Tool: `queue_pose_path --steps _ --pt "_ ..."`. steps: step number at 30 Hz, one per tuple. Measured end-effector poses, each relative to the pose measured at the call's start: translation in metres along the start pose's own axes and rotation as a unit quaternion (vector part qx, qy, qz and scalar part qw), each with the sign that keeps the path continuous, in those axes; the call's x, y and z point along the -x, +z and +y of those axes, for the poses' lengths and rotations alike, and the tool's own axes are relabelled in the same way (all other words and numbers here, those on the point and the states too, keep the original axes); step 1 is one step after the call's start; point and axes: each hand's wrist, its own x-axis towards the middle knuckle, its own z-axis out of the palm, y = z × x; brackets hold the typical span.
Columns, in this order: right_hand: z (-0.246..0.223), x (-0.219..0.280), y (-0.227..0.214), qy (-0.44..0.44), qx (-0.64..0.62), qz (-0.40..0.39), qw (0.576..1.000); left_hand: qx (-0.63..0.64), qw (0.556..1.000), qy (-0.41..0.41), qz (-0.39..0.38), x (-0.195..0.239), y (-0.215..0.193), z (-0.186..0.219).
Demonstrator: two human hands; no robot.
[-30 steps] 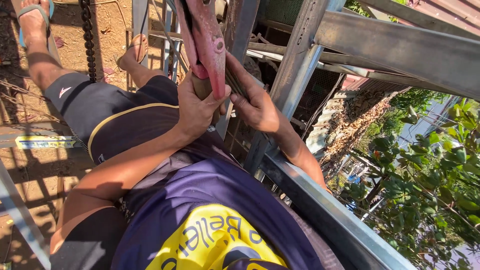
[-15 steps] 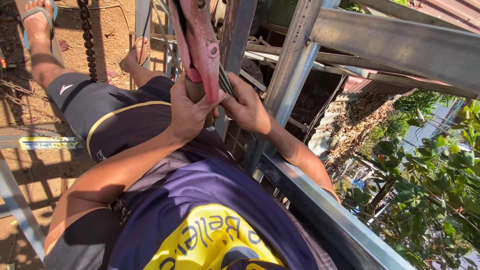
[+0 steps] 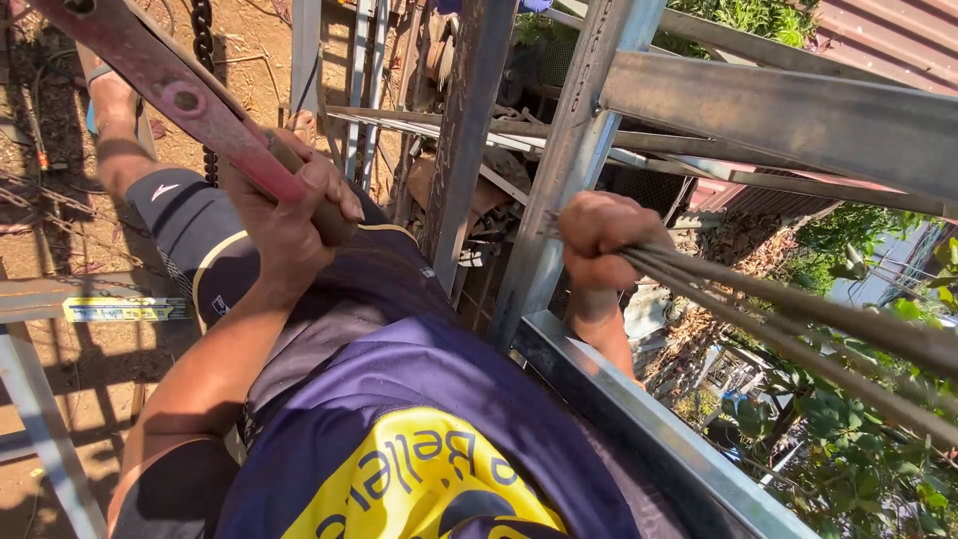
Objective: Welding metal beams to assemble a structure while working at height.
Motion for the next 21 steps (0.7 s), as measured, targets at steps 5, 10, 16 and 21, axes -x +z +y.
queue_pose_path --steps 5,10,16,21 --pt "-0.036 -0.014 -0.032 -0.133 0.075 0.017 0.988 0.013 1.000 -0.009 -0.001 0.006 -0.004 -0.010" --pt "-0.006 0.002 -0.060 -0.105 0.086 0.085 0.987 -0.009 0.999 0.004 -0.040 0.010 0.003 -0.018" --pt "0.000 0.006 -0.070 -0.068 0.057 0.118 0.989 -0.013 0.999 -0.018 -0.045 0.020 0.002 -0.027" --pt "-0.017 -0.015 -0.048 -0.042 0.054 0.166 0.984 -0.037 0.995 -0.086 -0.035 0.021 0.014 -0.013"
